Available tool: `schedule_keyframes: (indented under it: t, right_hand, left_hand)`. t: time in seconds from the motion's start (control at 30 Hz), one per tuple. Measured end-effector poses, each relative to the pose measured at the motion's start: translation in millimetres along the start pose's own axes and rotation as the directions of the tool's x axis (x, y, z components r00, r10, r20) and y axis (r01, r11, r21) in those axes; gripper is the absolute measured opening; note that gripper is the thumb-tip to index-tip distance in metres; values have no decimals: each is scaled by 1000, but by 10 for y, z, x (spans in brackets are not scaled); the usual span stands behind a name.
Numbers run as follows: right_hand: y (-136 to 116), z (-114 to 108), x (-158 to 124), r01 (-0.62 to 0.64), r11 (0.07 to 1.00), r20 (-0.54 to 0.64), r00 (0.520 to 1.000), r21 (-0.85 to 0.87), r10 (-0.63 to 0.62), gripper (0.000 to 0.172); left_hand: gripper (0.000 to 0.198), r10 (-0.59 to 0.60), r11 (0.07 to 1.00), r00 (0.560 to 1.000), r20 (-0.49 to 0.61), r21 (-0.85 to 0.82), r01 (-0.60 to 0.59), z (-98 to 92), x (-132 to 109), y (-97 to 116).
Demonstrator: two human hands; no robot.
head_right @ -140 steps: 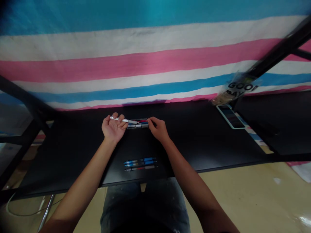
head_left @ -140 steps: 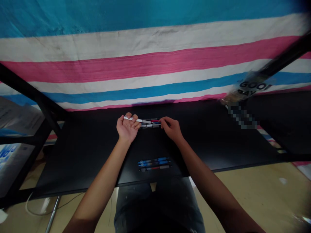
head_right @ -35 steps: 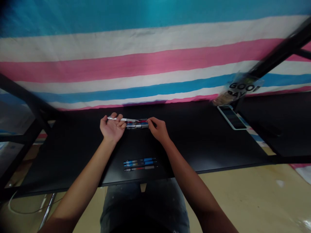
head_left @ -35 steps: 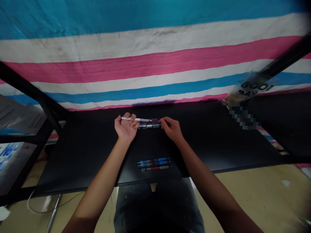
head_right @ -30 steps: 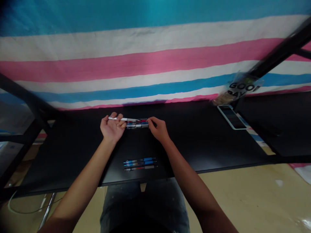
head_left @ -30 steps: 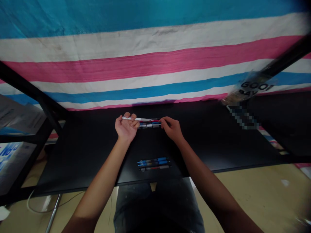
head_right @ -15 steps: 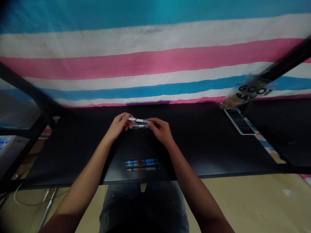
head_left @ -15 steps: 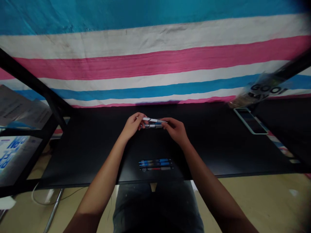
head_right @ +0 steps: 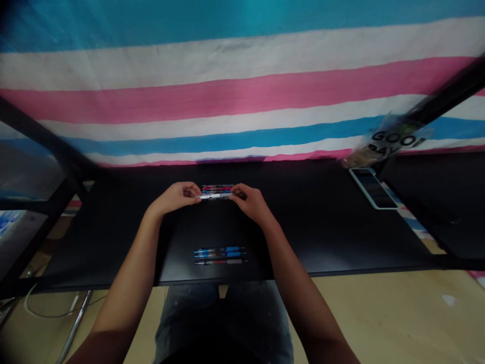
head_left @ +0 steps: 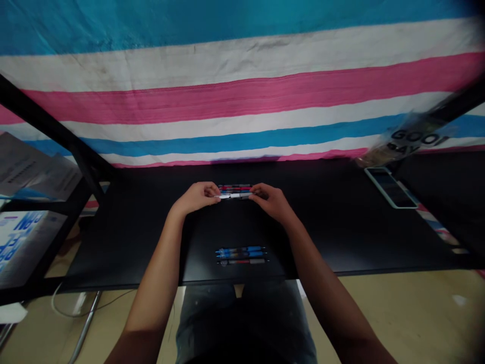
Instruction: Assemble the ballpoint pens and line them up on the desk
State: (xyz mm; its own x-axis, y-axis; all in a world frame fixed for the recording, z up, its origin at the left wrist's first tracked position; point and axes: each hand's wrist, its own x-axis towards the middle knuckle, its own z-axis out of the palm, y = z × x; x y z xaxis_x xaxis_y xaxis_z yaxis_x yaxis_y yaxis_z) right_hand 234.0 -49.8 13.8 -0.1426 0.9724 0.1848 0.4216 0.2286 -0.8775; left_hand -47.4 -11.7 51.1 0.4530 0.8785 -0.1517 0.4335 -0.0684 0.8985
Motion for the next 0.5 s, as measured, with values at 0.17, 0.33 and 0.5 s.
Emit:
schedule_keyframes:
  t: [0.17, 0.33, 0.5]
  right_hand:
    - [29, -44, -11, 3, 996, 146, 989, -85, 9, 13]
    - [79, -58, 4, 81, 981, 182, 982, -177, -49, 8]
    - [81, -41, 2, 73, 963, 226, 974, -261, -13, 6]
  left_hand:
    - [15, -80, 996, 996, 43, 49, 78, -5, -7, -53]
    - [7, -177, 984, 979, 96, 31, 175, 82, -6, -47]
    - [5, -164, 976, 983, 86, 159, 149, 113, -20, -23]
